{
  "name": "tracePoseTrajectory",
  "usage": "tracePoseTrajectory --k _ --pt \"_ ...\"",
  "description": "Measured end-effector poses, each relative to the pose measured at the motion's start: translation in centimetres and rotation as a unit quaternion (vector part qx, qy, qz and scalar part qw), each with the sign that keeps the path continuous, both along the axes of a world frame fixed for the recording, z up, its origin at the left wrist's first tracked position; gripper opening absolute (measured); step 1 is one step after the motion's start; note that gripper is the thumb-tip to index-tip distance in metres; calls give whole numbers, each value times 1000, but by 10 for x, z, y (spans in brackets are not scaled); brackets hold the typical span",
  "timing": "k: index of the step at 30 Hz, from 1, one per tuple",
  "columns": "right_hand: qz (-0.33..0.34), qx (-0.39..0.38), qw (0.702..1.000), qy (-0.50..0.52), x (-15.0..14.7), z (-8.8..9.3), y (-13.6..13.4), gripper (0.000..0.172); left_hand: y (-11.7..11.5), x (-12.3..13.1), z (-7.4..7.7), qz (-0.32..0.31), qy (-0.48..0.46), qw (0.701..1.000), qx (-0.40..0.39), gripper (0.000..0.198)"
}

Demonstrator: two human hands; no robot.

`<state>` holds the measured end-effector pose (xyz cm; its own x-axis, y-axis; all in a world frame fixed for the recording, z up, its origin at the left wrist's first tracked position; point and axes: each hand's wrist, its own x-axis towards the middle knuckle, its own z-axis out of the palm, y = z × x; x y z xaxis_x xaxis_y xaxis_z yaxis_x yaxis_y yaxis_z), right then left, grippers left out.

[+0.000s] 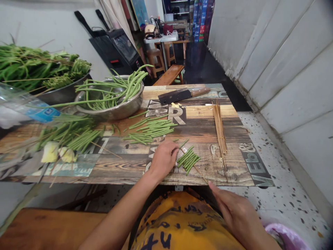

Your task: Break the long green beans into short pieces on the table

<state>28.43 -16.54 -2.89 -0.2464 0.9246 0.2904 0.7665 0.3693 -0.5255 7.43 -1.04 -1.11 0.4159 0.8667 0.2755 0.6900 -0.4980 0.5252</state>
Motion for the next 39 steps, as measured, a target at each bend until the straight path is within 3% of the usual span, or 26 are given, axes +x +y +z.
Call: tracePoseTrajectory --k 18,22,25,31,34,39 --pt "-6 -22 999 -24 -6 1 29 37 4 -6 -2 -5 -13 1000 -7 17" --pt "-15 -28 999 -34 -7 0 25 36 -10 -7 0 21 -33 996 81 23" --pt "-25 -17 999 -45 -7 -2 21 36 -28 -6 2 -24 8 992 125 33" --pt "-54 17 998 -37 -5 -5 17 35 -43 -18 -10 -1 28 989 142 29" --pt "-52 17 998 -35 -6 -5 16 34 -41 -22 -16 -36 52 989 136 26" --pt "-46 19 998 -28 -6 -4 16 34 -43 -21 -14 -33 101 985 134 29"
